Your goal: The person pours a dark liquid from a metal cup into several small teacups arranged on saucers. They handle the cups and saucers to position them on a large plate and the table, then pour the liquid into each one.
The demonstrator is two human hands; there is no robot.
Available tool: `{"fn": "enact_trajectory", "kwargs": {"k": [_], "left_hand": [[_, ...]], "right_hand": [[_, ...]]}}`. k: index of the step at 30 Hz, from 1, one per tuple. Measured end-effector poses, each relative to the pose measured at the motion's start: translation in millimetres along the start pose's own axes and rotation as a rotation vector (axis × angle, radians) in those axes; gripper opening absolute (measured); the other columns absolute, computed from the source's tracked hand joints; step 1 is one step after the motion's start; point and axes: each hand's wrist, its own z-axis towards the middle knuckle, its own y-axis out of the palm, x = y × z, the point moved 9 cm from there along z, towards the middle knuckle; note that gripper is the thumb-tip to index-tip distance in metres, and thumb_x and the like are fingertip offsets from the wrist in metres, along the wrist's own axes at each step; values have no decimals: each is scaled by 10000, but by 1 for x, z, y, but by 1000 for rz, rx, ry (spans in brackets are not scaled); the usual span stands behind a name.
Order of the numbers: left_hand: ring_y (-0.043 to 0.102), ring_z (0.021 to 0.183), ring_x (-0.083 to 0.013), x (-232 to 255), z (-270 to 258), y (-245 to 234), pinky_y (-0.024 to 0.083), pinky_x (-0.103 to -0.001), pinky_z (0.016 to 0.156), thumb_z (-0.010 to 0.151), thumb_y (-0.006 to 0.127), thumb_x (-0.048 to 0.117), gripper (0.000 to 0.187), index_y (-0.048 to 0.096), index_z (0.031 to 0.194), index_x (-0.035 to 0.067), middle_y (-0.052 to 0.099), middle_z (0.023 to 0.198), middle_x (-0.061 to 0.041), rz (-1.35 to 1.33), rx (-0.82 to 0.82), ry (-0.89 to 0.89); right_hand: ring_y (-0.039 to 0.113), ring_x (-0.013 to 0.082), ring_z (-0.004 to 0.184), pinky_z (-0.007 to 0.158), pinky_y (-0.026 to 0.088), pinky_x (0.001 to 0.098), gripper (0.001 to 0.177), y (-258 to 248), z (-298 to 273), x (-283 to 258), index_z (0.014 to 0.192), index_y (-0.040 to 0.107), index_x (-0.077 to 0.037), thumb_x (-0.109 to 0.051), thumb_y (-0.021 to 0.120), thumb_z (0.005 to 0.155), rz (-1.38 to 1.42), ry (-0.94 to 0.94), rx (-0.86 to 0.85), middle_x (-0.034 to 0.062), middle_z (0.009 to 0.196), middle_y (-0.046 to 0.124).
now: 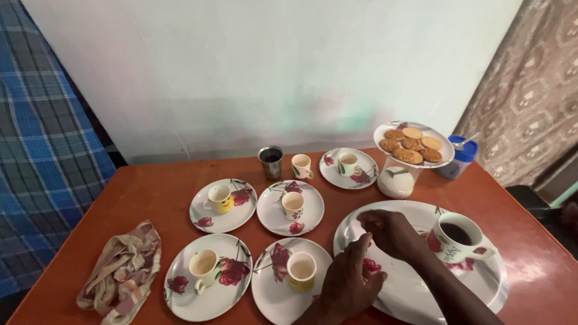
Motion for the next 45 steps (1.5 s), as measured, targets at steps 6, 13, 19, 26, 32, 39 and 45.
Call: {"fn": "enact_trajectory", "kwargs": {"k": [6,13,19,26,32,39,45], "left_hand": [[663,1183,-385,-17,0,-7,509,-464,1008,899,755,241,854,299,1564,-41,625,1358,-258,-55,109,-10],[639,1214,-419,-29,-2,3,509,-479,1017,900,735,194,845,287,1578,-36,598,1389,-277,-61,77,-48],[630,1175,-442,-11,0,-6,520,-486,959,862,787,195,826,353,1531,-19,619,1359,-258,-31,88,9],[681,1103,-404,-10,0,-4,551,-453,936,855,787,183,736,436,1467,-27,646,1286,-243,5,97,66],[682,1090,-381,-18,2,4,545,-449,932,801,816,227,727,496,1402,-28,664,1245,-228,55,74,39],[664,1116,-394,-17,1,8,539,-452,926,794,823,242,722,504,1378,-37,661,1245,-235,112,76,107],[665,1107,-398,-16,0,8,540,-454,922,823,804,236,698,494,1388,-32,658,1243,-234,121,70,113]], "right_hand": [[724,219,789,744,589,362,246,20,32,-14,1135,716,-36,-169,668,933,-6,67,-70,166,893,774],[768,180,831,762,588,342,280,25,37,-4,1139,714,-52,-211,685,910,41,32,-62,139,936,791],[778,193,880,778,604,346,287,12,8,2,1148,725,-42,-193,681,908,61,46,-27,123,977,798],[762,146,905,789,612,323,235,-38,-59,5,1098,757,-22,-141,716,900,100,124,179,91,1012,804],[724,191,864,759,587,335,183,-120,-126,45,1061,739,10,-118,678,944,354,93,522,123,1018,790],[695,215,1033,840,561,363,435,-161,-162,109,1245,666,-2,-301,701,932,150,345,760,128,1173,705],[718,222,979,844,562,357,544,-128,-153,143,1337,583,7,-345,671,932,374,417,650,169,1126,726]]}}
